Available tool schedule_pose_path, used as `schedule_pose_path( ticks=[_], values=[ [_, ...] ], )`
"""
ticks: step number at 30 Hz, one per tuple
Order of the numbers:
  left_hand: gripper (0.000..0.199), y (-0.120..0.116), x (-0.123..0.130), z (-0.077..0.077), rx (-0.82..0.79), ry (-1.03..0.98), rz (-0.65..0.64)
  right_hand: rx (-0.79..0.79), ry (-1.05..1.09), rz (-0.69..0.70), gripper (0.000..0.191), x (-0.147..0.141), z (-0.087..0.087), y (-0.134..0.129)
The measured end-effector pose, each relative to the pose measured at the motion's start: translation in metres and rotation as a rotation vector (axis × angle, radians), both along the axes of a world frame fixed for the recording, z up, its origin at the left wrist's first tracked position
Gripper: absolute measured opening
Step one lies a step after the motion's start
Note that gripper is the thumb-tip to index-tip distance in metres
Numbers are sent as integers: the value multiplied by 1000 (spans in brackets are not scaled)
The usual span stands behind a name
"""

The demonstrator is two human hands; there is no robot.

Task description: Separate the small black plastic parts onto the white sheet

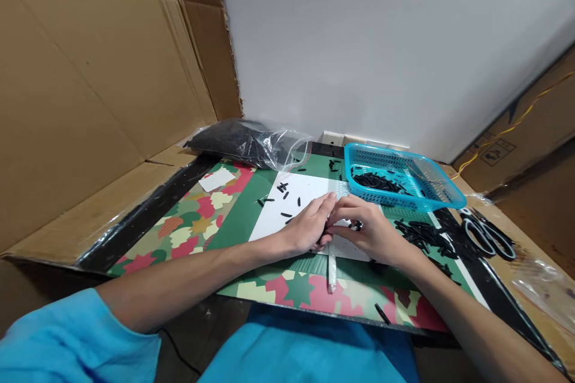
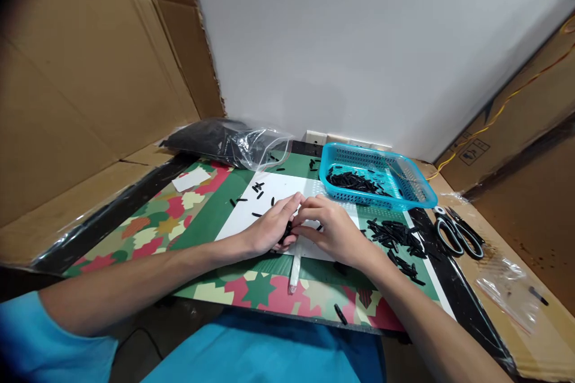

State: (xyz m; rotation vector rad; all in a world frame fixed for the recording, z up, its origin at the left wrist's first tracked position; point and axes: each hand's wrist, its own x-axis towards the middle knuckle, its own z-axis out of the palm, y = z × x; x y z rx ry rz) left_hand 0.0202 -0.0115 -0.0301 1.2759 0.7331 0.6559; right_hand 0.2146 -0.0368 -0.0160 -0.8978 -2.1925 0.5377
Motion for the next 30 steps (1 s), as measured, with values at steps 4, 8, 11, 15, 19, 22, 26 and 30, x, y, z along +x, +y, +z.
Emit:
schedule_pose_path(
  ticks=[4,8,11,15,19,22,26,30],
  values=[
    [58,-1,1,-1,4,-16,-10,1,-14,22,10,-5,0,-1],
    [63,0,2,6,-2,6,-21,21,-91,18,13,-9,-1,-2],
    [67,2,1,10,-24,65,-17,89,-144,3,16,-10,-3,-3],
    [62,4,1,15,-99,84,-13,48,-80,54,14,-3,-1,-1],
    [44,9,-1,24,-82,19,2,-4,56,12,13,9,8,3],
    [37,13,-3,29,-50,-6,-39,-58,190,-49,19,17,14,7],
    [42,12,-5,33,41,3,-107,-271,337,-53,32,21,13,13],
    [42,9,-3,33,123,-27,-118,-411,375,47,35,21,8,13]
  ],
)
